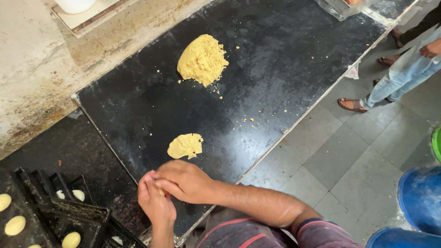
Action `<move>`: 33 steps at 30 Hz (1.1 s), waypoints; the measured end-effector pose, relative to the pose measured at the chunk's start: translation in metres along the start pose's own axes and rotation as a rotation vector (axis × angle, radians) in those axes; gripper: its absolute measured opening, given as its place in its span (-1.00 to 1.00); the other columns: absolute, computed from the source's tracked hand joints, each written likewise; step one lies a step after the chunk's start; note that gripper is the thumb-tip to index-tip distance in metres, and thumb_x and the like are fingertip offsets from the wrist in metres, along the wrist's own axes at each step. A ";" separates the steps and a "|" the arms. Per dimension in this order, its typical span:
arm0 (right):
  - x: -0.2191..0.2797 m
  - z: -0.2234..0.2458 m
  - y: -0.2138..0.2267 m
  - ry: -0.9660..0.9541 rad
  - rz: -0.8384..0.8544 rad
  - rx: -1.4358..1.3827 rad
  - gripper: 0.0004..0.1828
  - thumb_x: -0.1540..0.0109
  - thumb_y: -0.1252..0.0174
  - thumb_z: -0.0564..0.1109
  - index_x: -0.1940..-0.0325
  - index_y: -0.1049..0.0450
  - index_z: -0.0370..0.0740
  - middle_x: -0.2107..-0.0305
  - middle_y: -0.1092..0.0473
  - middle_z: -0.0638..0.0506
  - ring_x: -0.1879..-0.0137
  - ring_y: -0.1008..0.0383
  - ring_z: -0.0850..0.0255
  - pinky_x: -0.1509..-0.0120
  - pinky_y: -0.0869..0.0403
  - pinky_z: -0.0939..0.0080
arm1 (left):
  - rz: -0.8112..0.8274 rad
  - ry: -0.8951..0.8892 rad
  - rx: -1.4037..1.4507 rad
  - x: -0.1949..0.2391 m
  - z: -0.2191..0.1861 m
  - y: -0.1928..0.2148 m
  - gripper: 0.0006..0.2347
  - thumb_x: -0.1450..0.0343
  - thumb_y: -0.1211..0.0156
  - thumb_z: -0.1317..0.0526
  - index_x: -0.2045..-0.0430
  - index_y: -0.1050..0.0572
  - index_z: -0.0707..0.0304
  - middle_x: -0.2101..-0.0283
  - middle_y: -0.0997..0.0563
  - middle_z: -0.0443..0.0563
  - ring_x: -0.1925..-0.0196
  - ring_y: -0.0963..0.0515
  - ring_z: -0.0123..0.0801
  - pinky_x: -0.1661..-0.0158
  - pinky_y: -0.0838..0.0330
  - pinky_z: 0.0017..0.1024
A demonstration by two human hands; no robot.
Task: The person repeatedly takes small portions of yellow dough from a large pile on a black countertop. They roll the dough between their palms to form smooth, round balls and place them in rows on a black baking tray. The process is continuous, filling the tray with uniformly shaped dough balls.
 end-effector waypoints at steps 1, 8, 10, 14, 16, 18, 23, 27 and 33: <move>0.006 -0.003 -0.002 0.024 0.060 -0.021 -0.75 -0.32 -0.21 -0.13 -0.08 -0.53 -0.21 0.09 -0.49 -0.06 -0.07 -0.53 0.00 -0.16 -0.50 0.05 | -0.060 0.065 -0.023 0.001 0.002 0.004 -0.72 -0.66 0.07 0.07 -0.06 -0.41 0.32 0.34 -0.50 -0.02 0.53 -0.35 -0.55 0.57 -0.13 -0.59; 0.035 -0.026 -0.023 0.042 0.223 0.130 -0.83 -0.09 -0.22 -0.29 0.24 -0.59 -0.20 0.36 -0.46 -0.03 0.12 -0.52 -0.02 0.04 -0.48 0.04 | 0.057 0.013 -0.241 0.017 0.010 -0.003 -0.67 -0.62 0.06 0.07 0.01 -0.51 0.40 0.53 -0.32 -0.22 0.53 -0.28 -0.65 0.53 -0.17 -0.60; 0.038 -0.032 -0.022 -0.061 0.235 -0.004 -0.87 -0.11 -0.23 -0.28 0.27 -0.61 -0.21 0.39 -0.49 -0.04 0.18 -0.56 0.00 0.08 -0.50 0.06 | 0.091 0.002 -0.251 0.020 0.012 -0.001 -0.66 -0.63 0.03 0.07 0.06 -0.56 0.45 0.52 -0.31 -0.23 0.51 -0.26 -0.66 0.52 -0.15 -0.61; 0.028 -0.067 -0.009 -0.152 0.217 -0.043 -0.93 -0.14 -0.29 -0.24 0.31 -0.63 -0.23 0.39 -0.56 -0.11 0.22 -0.59 -0.01 0.14 -0.53 0.06 | 0.018 0.155 -0.213 0.027 0.016 0.003 -0.67 -0.58 0.08 0.05 0.15 -0.56 0.35 0.66 -0.33 -0.19 0.67 -0.28 -0.59 0.65 -0.10 -0.58; 0.021 -0.079 -0.001 0.021 0.179 0.148 -0.93 -0.15 -0.21 -0.29 0.32 -0.56 -0.21 0.20 -0.61 -0.08 0.08 -0.62 -0.01 -0.02 -0.56 0.05 | 0.019 0.172 -0.185 0.029 0.013 0.004 -0.75 -0.55 -0.07 0.12 0.17 -0.54 0.37 0.64 -0.31 -0.20 0.66 -0.24 -0.62 0.65 -0.06 -0.58; 0.016 -0.095 -0.001 -0.213 0.208 0.324 -0.62 -0.09 -0.17 -0.33 0.01 -0.63 -0.20 0.24 -0.56 -0.18 0.12 -0.58 -0.10 0.01 -0.54 -0.01 | 0.054 0.185 -0.166 0.032 0.011 0.004 -0.78 -0.53 -0.12 0.13 0.19 -0.56 0.34 0.66 -0.27 -0.23 0.67 -0.20 -0.64 0.66 -0.06 -0.56; -0.002 -0.058 -0.009 -0.295 -0.010 -0.103 -0.59 -0.22 -0.23 -0.05 -0.13 -0.51 -0.22 -0.09 -0.52 -0.12 -0.20 -0.58 -0.01 -0.24 -0.53 0.04 | 0.076 0.151 0.076 0.041 -0.009 -0.027 -0.56 -0.52 -0.01 -0.01 -0.21 -0.30 0.28 -0.03 -0.52 0.15 0.02 -0.54 -0.26 0.06 -0.44 -0.34; 0.002 0.017 -0.040 0.041 0.205 -0.268 -0.19 -0.47 0.40 0.35 -0.58 -0.09 -0.29 -0.59 0.11 -0.22 -0.73 0.31 -0.13 -0.71 0.23 -0.05 | 0.215 0.022 0.321 0.064 -0.039 -0.062 -0.28 -0.51 0.36 -0.30 -0.52 0.15 0.12 -0.61 0.11 -0.03 -0.62 0.11 -0.29 -0.46 0.16 -0.29; -0.027 0.101 -0.012 0.159 0.429 -0.430 0.17 -0.30 0.58 0.69 -0.64 0.21 -0.29 -0.61 0.36 -0.21 -0.73 0.49 -0.11 -0.67 0.14 -0.11 | 0.168 -0.686 -0.341 0.094 -0.128 -0.071 -0.33 -0.68 0.62 -0.30 -0.59 0.34 0.16 -0.71 0.42 0.05 -0.71 0.52 -0.13 -0.63 0.40 -0.18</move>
Point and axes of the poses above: each hand's wrist, its own x-axis away from the middle knuckle, its own y-axis out of the back of the hand, z = x × y, the point moved 3 cm from there along -x, towards the middle knuckle
